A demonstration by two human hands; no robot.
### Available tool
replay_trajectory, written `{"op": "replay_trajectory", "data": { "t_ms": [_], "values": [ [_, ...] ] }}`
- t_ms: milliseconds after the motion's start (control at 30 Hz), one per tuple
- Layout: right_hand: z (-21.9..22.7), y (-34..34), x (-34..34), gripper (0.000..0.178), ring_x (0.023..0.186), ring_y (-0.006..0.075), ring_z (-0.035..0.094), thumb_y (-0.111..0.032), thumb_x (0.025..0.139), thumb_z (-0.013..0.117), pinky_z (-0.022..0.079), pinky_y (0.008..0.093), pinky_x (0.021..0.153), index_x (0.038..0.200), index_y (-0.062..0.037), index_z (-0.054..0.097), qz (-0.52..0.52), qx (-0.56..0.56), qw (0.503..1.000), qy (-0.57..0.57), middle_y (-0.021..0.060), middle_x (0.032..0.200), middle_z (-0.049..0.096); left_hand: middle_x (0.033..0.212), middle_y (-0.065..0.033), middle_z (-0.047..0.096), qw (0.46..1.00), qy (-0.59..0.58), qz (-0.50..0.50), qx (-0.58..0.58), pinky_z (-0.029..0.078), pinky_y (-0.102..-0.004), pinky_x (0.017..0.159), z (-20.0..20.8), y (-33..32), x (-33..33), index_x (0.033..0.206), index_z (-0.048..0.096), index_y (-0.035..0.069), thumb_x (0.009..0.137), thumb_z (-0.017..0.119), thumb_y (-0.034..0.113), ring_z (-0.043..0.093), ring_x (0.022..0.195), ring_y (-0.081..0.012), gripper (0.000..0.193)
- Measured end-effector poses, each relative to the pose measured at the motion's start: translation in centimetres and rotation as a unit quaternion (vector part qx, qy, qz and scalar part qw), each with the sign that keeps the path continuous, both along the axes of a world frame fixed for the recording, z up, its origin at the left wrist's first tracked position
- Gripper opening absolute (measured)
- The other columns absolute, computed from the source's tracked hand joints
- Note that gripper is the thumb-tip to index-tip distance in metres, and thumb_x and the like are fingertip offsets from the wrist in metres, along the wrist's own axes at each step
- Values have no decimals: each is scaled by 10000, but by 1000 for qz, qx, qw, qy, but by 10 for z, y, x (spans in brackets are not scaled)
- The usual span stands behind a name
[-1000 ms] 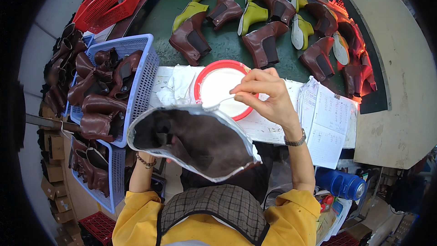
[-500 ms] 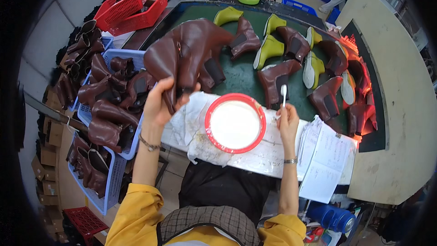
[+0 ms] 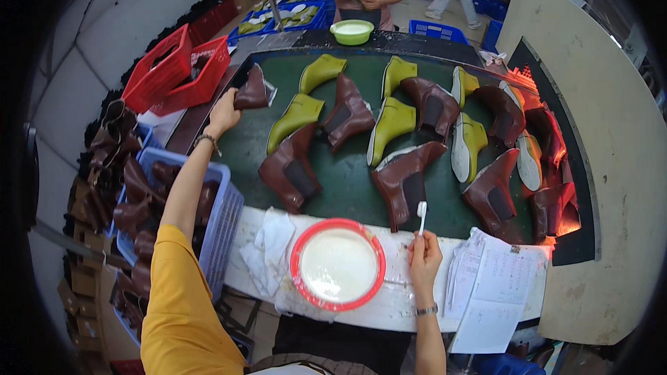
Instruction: Apply white adhesive to the inner rim and seams of leather boot uppers using a small brush.
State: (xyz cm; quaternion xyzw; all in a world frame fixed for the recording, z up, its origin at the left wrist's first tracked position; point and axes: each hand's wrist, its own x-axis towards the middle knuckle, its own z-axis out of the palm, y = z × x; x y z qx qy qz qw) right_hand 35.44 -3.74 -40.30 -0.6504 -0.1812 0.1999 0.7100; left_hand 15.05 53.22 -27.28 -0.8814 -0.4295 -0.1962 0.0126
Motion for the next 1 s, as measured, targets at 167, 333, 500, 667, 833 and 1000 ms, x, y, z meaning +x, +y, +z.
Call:
{"op": "replay_trajectory", "data": {
  "t_ms": [167, 333, 500, 667, 833, 1000],
  "values": [
    [8, -1, 0, 127, 540, 10, 437, -112, 1048, 532, 322, 173, 467, 1066, -8, 601, -3, -36, 999, 5, -21, 728, 571, 1256, -194, 620, 990, -7, 17, 141, 520, -502, 953, -30, 5, 45, 1396, 456, 162, 752, 788, 108, 626, 1131, -398, 727],
    [7, 5, 2, 122, 552, 4, 441, -107, 1043, 538, 331, 178, 476, 1079, -10, 603, -2, -54, 999, -6, -27, 731, 572, 1313, -217, 618, 973, 2, -217, -75, 496, -448, 1021, -17, -44, 139, 1411, 499, 109, 786, 798, 366, 597, 1194, -432, 739],
    [3, 1, -4, 127, 554, 5, 447, -106, 1039, 545, 332, 177, 474, 1091, -8, 606, -21, -49, 999, 8, -28, 736, 577, 1271, -252, 625, 933, 224, -241, -143, 459, -536, 995, -44, -137, 230, 1478, 375, 2, 644, 869, 581, 593, 1213, -405, 1129],
    [1, 4, -9, 124, 551, 13, 460, -100, 1032, 556, 340, 178, 473, 1082, -1, 611, -6, -44, 999, 18, -23, 725, 580, 1137, -147, 654, 939, 247, -159, 178, 452, -549, 903, -109, -104, 253, 1452, 396, 99, 654, 894, 299, 636, 1068, -310, 962],
    [-5, 4, 1, 132, 517, 2, 419, -130, 1055, 531, 304, 169, 444, 1092, -28, 607, -21, -29, 999, -26, -33, 716, 555, 1223, -150, 618, 977, -69, -203, 14, 474, -542, 884, -35, -151, 233, 1443, 410, 147, 752, 823, 288, 590, 1089, -395, 817],
    [-4, 0, 8, 148, 563, 11, 444, -120, 1045, 548, 340, 176, 488, 1101, 2, 612, -20, -13, 1000, 16, -24, 743, 577, 1328, -183, 568, 956, -274, -103, 10, 416, -483, 1034, 8, -229, 105, 1409, 484, 87, 798, 777, 189, 549, 1220, -394, 686]
  ]
}}
